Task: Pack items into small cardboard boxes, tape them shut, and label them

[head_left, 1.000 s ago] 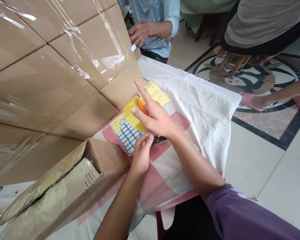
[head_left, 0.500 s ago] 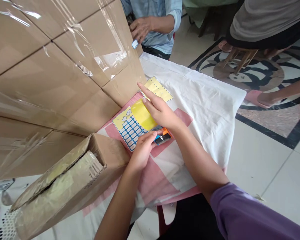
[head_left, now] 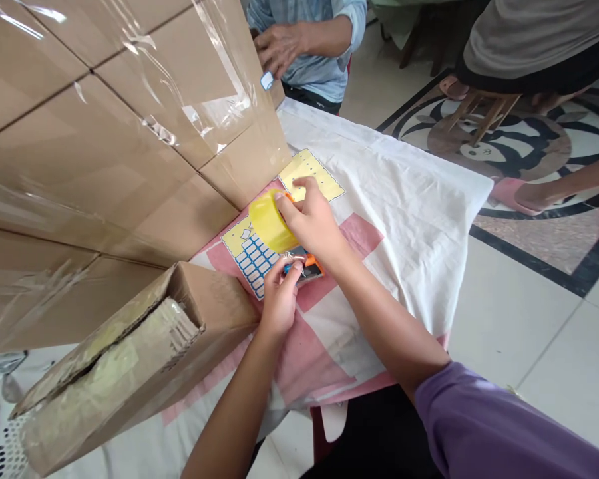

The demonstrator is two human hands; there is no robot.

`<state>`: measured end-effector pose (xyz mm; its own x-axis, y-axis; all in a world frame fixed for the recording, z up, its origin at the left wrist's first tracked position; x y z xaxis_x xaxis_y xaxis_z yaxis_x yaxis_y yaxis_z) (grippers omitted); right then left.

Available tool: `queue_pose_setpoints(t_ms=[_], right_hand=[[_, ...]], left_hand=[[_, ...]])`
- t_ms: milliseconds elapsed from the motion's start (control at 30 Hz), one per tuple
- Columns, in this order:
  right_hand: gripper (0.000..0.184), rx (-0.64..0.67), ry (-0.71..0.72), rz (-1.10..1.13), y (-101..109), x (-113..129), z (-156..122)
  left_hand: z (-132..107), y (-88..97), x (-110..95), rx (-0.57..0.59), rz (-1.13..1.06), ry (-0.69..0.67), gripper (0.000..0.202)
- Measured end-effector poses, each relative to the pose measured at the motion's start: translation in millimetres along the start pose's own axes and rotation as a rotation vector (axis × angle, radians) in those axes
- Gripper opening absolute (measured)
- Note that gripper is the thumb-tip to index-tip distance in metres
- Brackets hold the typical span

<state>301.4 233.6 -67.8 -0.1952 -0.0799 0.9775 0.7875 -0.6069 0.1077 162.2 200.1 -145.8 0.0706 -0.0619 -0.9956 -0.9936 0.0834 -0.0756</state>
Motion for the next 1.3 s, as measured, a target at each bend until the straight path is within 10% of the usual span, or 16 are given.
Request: queue_pose_setpoints(t_ms=[200, 600, 933, 1300], right_hand=[[0.058, 0.340, 0.055, 0.150, -7, 17, -11], [0.050, 0.623, -0.031, 0.323, 6, 26, -19], [0.056, 0.254, 0.275, 0.112, -11, 26, -20], [0.055, 0.114, 0.235, 0.042, 4, 31, -13]], left_hand=[[4, 6.2, -2, -0.021, 0.021, -0.075, 0.022], [-1, -1.2, -32, 0.054, 0.206, -0.196, 0.017], [2, 7.3, -33, -0.047, 0.265, -0.147, 0.020], [-32, 25.4, -83, -0.182, 0.267, -0.113, 0.026]])
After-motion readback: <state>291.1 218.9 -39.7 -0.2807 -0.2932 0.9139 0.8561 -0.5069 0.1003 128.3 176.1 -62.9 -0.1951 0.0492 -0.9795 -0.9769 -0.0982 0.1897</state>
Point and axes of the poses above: each hand's wrist, its own z-axis towards the middle knuckle, its own y-axis out of the back of the hand, x = y × z, the point moved 5 cm from there along z, towards the middle knuckle, and after that the axes turned 14 degrees about -x, right-handed, at the moved point
